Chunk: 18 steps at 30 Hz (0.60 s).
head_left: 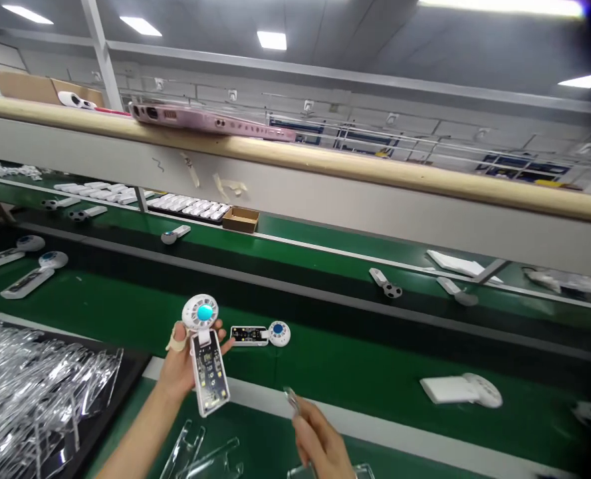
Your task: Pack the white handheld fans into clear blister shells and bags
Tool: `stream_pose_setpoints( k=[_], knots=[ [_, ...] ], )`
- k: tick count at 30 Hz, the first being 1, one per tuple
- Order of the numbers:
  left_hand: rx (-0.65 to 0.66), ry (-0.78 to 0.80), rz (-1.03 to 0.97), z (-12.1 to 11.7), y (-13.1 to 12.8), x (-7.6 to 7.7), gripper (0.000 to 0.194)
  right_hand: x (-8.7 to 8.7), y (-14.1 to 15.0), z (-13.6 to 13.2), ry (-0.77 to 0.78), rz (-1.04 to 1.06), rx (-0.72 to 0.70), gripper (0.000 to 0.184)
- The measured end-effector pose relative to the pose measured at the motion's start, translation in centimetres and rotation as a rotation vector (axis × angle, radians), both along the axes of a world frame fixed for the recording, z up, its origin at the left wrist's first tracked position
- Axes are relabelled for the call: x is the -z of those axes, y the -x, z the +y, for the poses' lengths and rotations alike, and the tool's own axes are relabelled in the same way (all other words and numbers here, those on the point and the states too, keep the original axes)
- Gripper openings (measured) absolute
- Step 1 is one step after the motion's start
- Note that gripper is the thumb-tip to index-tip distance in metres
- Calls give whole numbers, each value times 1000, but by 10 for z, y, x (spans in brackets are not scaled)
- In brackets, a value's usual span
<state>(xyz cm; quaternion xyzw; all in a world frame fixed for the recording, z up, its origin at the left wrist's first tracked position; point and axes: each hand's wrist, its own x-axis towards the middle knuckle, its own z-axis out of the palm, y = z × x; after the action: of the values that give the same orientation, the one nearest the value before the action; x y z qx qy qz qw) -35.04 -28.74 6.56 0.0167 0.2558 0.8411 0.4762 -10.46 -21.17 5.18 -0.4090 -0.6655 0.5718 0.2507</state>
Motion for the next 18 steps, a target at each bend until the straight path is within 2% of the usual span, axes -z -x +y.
stream_pose_setpoints(
  k=[2, 6, 9, 12, 15, 18],
  knots=[
    [20, -78, -55, 0, -27, -7, 56, -14, 22, -12, -145, 24, 17, 54],
    [-44, -63, 13, 3, -70, -12, 54, -38, 44, -36, -476, -80, -22, 50],
    [47, -95, 90, 2, -91, -16, 61, -43, 48, -51, -649, -143, -9, 50],
    [127, -93, 124, -2, -104, -22, 62, -41, 50, -60, -767, -190, 87, 52],
    [85, -47, 139, -6, -110, -28, 61, -37, 49, -65, -855, -228, 102, 52],
    [20, -1, 136, -8, -114, -34, 64, -34, 41, -69, -790, -255, 65, 53]
  ],
)
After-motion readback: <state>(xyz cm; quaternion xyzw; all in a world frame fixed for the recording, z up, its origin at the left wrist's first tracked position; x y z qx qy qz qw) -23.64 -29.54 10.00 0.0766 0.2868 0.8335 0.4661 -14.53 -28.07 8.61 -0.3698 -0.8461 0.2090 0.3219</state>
